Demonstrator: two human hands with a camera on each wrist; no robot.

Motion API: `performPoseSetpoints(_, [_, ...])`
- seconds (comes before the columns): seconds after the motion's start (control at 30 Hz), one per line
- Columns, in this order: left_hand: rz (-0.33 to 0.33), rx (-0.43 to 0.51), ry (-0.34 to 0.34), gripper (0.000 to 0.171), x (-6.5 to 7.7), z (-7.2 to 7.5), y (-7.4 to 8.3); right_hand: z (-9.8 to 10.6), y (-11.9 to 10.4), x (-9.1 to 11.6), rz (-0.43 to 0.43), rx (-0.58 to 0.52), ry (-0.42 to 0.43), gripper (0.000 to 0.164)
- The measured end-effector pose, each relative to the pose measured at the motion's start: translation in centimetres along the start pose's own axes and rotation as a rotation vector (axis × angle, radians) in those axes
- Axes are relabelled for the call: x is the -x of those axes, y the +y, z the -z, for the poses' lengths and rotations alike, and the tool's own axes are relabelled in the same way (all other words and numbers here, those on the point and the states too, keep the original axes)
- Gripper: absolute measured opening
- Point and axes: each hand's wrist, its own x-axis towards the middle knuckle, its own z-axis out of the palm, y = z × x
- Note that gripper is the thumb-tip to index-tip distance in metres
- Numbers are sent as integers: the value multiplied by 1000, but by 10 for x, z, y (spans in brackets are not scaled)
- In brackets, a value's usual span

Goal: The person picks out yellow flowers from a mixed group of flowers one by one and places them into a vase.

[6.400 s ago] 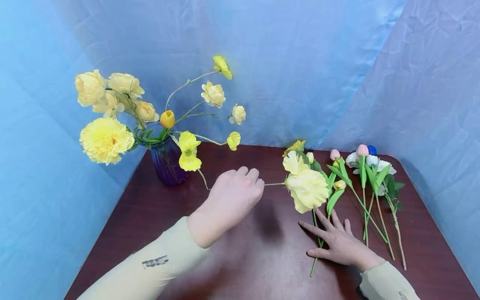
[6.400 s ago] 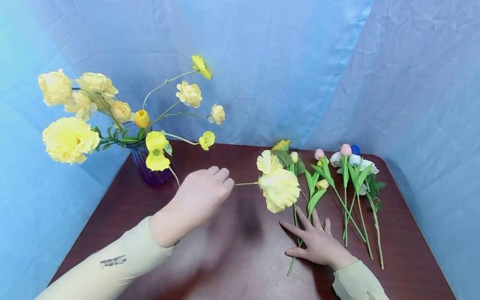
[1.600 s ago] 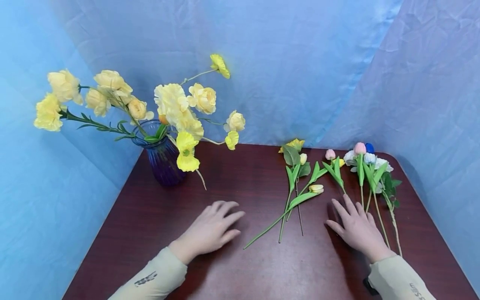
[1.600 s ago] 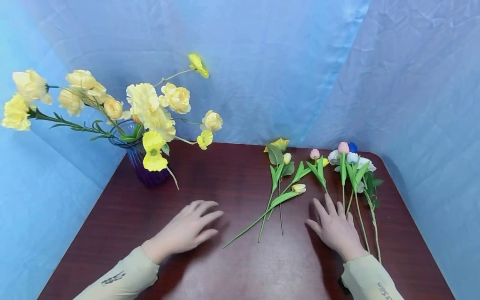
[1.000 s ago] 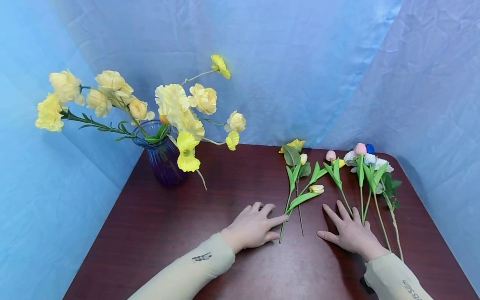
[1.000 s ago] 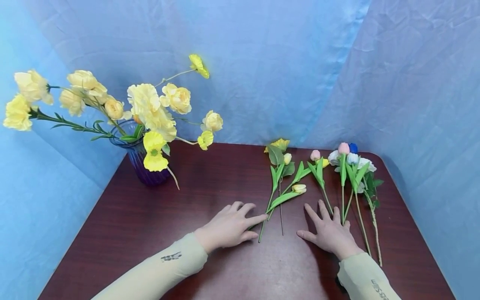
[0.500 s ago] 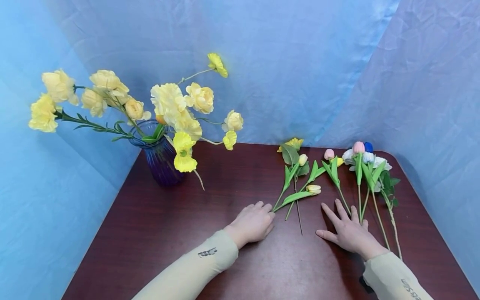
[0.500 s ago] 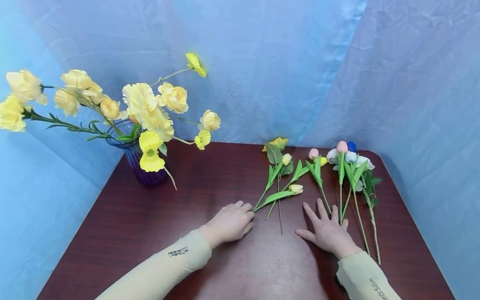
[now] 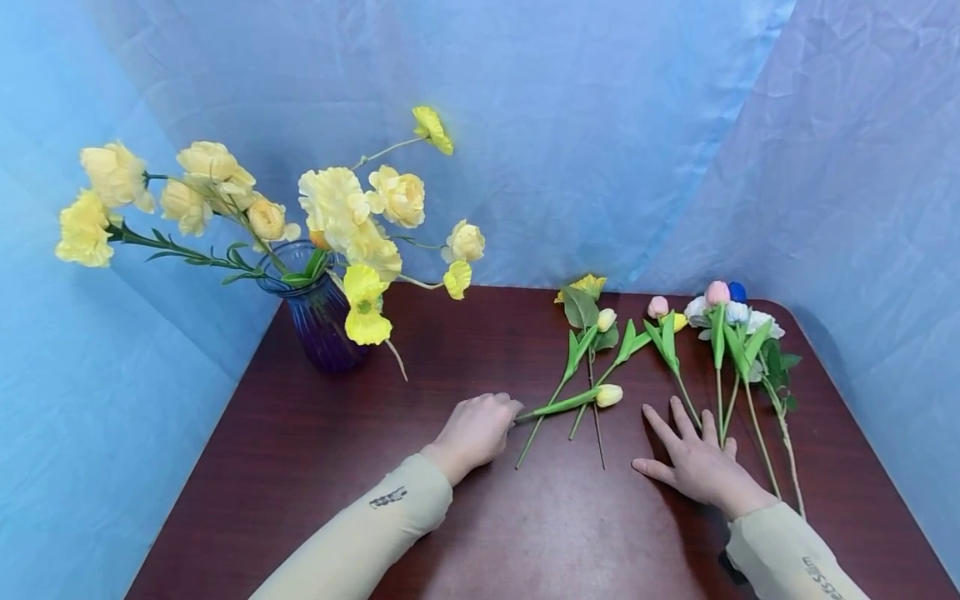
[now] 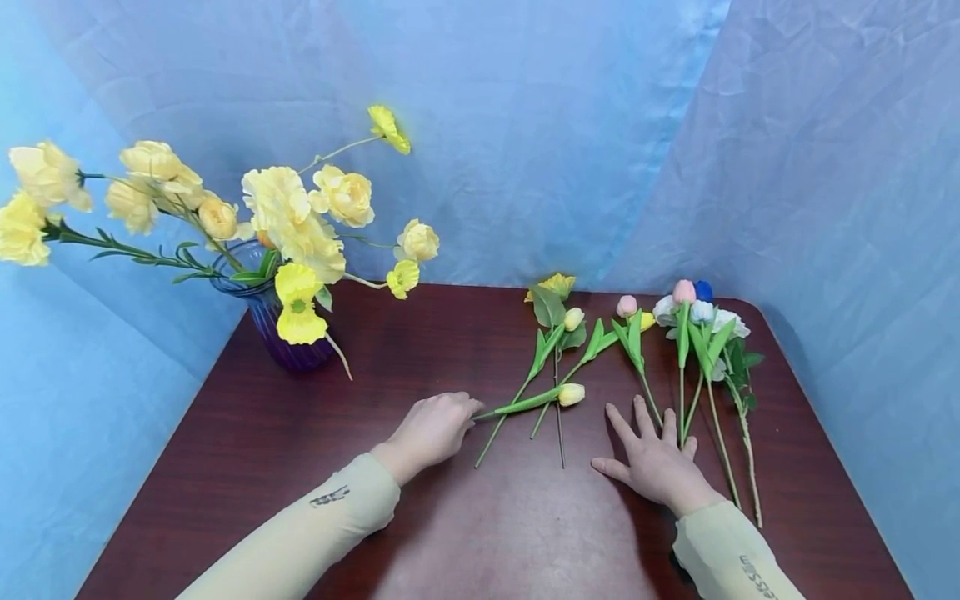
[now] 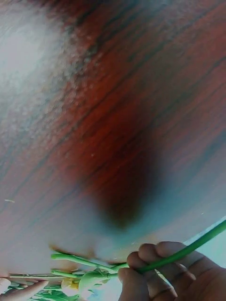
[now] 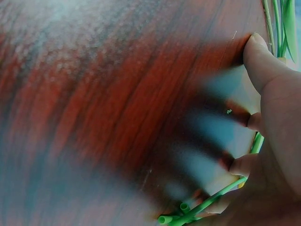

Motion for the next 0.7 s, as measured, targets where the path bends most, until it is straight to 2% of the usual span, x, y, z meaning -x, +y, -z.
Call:
performPoseSetpoints(0.13, [10, -68, 41, 16, 1, 3, -3, 1, -1, -1, 1, -1, 1, 93])
performPoseSetpoints(0.27, [-15, -97, 57, 22, -1, 12, -5, 2, -2, -1, 3, 0, -2, 93])
performPoseSetpoints(0.37, [-44, -133, 95, 22, -2, 28, -5, 2, -2, 0, 7, -4, 1, 93])
performPoseSetpoints(0.57, [-141, -191, 261, 21, 1, 72, -4, 1, -1, 1, 10, -11, 1, 89])
performPoseSetpoints(0.7, [-220, -206, 295, 19, 9, 94, -9, 1, 0, 1, 8, -13, -1, 88])
